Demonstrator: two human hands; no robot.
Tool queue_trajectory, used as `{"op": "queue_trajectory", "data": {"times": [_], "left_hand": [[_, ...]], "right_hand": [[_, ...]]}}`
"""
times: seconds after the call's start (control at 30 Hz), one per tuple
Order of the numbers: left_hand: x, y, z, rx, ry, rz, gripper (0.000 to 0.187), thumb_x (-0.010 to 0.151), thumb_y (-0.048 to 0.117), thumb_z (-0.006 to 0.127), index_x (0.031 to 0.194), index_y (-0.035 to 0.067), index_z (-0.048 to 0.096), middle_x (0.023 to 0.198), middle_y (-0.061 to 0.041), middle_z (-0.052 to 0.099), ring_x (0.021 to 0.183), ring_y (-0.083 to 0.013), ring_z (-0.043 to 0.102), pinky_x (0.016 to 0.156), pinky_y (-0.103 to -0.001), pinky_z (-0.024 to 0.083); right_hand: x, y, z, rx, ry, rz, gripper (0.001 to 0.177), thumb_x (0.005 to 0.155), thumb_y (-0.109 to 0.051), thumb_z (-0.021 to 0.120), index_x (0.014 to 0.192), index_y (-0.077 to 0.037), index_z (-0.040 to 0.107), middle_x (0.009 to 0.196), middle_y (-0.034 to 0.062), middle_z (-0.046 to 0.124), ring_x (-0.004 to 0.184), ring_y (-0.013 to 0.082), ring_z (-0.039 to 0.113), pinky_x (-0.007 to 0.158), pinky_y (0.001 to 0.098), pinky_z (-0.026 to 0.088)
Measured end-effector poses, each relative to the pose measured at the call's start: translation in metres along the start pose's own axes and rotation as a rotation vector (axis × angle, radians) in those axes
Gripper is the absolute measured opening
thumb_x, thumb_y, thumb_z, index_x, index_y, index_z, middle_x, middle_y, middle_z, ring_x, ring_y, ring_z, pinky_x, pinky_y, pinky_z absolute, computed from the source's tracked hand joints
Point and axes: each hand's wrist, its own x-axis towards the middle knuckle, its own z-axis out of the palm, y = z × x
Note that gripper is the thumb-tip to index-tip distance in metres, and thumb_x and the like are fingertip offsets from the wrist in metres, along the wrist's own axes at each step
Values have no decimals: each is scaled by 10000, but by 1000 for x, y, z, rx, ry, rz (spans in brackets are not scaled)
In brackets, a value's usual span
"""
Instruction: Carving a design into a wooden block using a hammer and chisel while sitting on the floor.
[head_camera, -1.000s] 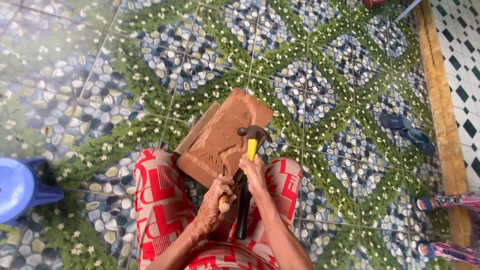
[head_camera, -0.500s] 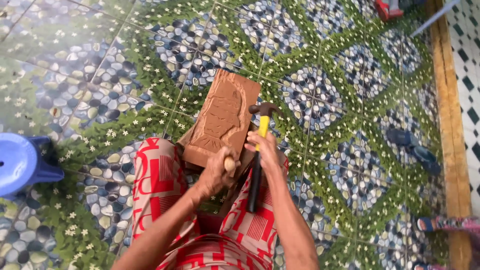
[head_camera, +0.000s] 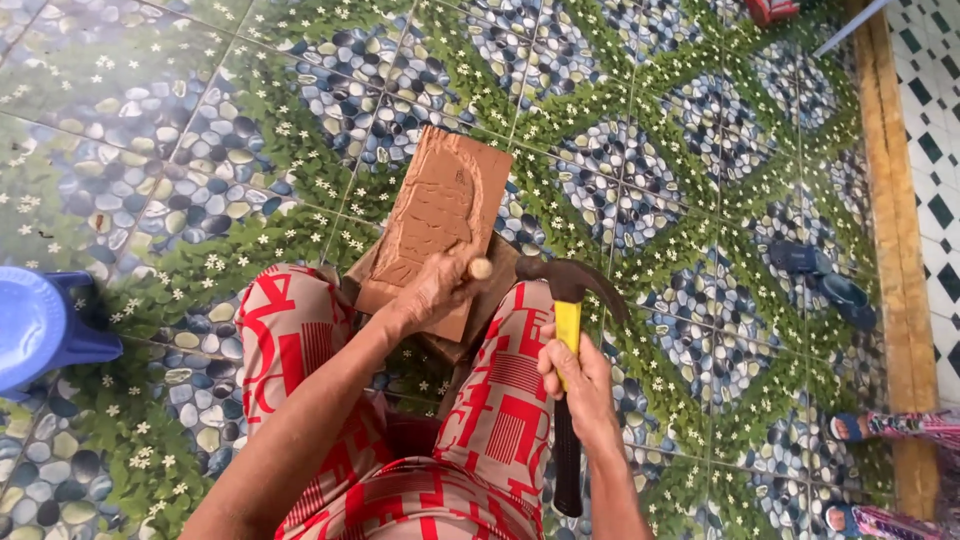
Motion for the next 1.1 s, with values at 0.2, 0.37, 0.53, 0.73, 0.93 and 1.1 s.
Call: {"op": "queue_trajectory", "data": {"times": [0.2, 0.37, 0.53, 0.73, 0.93, 1.1], "left_hand": [[5, 10, -10, -40, 3, -177, 283, 1008, 54, 590, 855, 171, 382, 637, 36, 342, 576, -110, 270, 549, -320, 265], [10, 15, -7, 4, 3, -132, 246, 909, -44, 502, 863, 171, 391, 717, 10, 411, 592, -134, 323, 561, -302, 332], [10, 24, -14, -50, -16, -200, 248, 964, -7, 521, 858, 176, 391, 704, 24, 391, 582, -110, 288, 536, -291, 291], [7, 29, -20, -129, 17, -144, 150, 994, 69, 562, 902, 159, 484, 805, 51, 708, 589, -109, 460, 560, -300, 391], [8, 13, -12, -81, 35, -128, 235, 993, 49, 635, 915, 152, 437, 678, 13, 434, 594, -131, 326, 528, -310, 301], [12, 8, -8, 53, -25, -80, 231, 972, 123, 689, 980, 124, 458, 830, -81, 535, 652, -272, 491, 627, -392, 382]], "right_hand": [[-5, 11, -5, 10, -25, -98, 301, 1058, -247, 546, 1262, -40, 626, 787, -10, 609, 548, 55, 506, 450, 184, 434], [1, 13, -3, 41, -48, -83, 333, 1088, -256, 484, 1298, -35, 618, 778, -17, 617, 539, 53, 518, 431, 169, 428], [5, 14, 12, 71, -55, -77, 386, 1096, -310, 442, 1331, -55, 613, 799, -7, 633, 546, 54, 528, 435, 174, 419], [6, 9, 25, 68, -33, -50, 400, 1090, -285, 446, 1342, -23, 612, 800, 5, 619, 558, 62, 516, 444, 174, 428], [-1, 26, 24, 95, 19, -38, 397, 1084, -282, 462, 1329, -23, 635, 792, 15, 635, 543, 74, 532, 424, 190, 431], [-11, 18, 28, 140, 53, -22, 395, 1083, -269, 458, 1316, 5, 621, 781, 19, 599, 549, 75, 504, 436, 202, 396]]}}
